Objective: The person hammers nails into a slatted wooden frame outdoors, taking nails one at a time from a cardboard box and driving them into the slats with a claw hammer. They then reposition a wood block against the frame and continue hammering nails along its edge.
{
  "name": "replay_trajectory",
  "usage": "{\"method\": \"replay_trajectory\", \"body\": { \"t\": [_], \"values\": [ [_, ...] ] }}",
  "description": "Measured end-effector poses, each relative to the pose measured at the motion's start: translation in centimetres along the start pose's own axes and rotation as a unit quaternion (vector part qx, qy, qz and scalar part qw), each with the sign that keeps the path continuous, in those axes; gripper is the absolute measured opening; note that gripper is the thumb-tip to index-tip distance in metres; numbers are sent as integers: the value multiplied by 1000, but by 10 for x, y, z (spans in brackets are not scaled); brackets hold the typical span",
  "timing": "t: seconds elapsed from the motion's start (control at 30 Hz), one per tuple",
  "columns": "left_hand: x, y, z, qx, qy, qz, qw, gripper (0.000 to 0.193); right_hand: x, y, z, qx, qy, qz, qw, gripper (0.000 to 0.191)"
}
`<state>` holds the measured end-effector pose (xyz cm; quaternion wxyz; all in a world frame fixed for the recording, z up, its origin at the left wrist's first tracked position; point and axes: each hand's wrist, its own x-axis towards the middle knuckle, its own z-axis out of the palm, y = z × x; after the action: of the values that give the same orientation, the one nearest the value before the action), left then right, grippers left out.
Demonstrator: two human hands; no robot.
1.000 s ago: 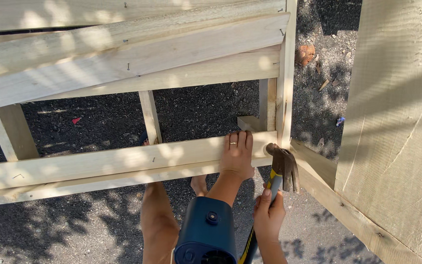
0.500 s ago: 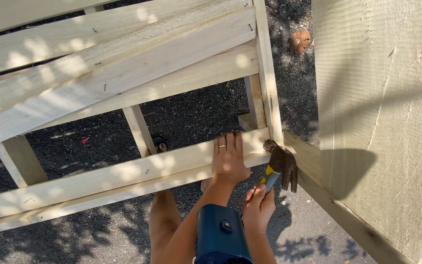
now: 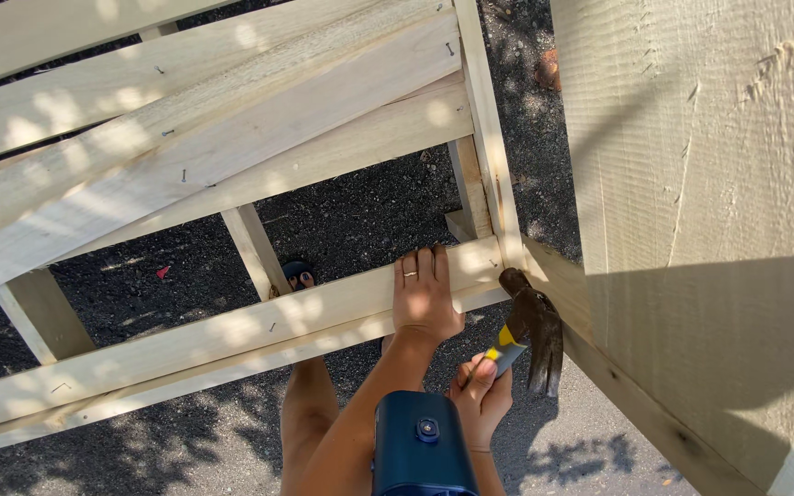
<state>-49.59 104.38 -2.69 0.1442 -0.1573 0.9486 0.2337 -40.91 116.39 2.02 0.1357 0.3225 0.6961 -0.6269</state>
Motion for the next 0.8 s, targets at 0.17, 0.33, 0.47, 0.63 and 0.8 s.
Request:
{"method": "replay_trajectory", "body": {
  "t": [0.17, 0.33, 0.47, 0.63, 0.8],
  "values": [
    [0, 2, -2, 0, -20, -10, 1000, 96, 6, 14, -4, -27, -25, -68, 997, 41],
    [0, 1, -5, -3, -20, -8, 1000, 101, 6, 19, -1, -28, -13, -29, 999, 44],
    [-1, 2, -6, -22, -2, -7, 1000, 101, 3, 10, 2, 6, -8, -85, 996, 43],
    [-1, 3, -8, -36, 22, 4, 999, 96, 5, 0, 4, -81, 9, 18, 996, 50],
    [-2, 3, -10, -12, 7, 1, 1000, 105, -4, 4, 0, 6, 1, -54, 999, 42]
  ]
}}
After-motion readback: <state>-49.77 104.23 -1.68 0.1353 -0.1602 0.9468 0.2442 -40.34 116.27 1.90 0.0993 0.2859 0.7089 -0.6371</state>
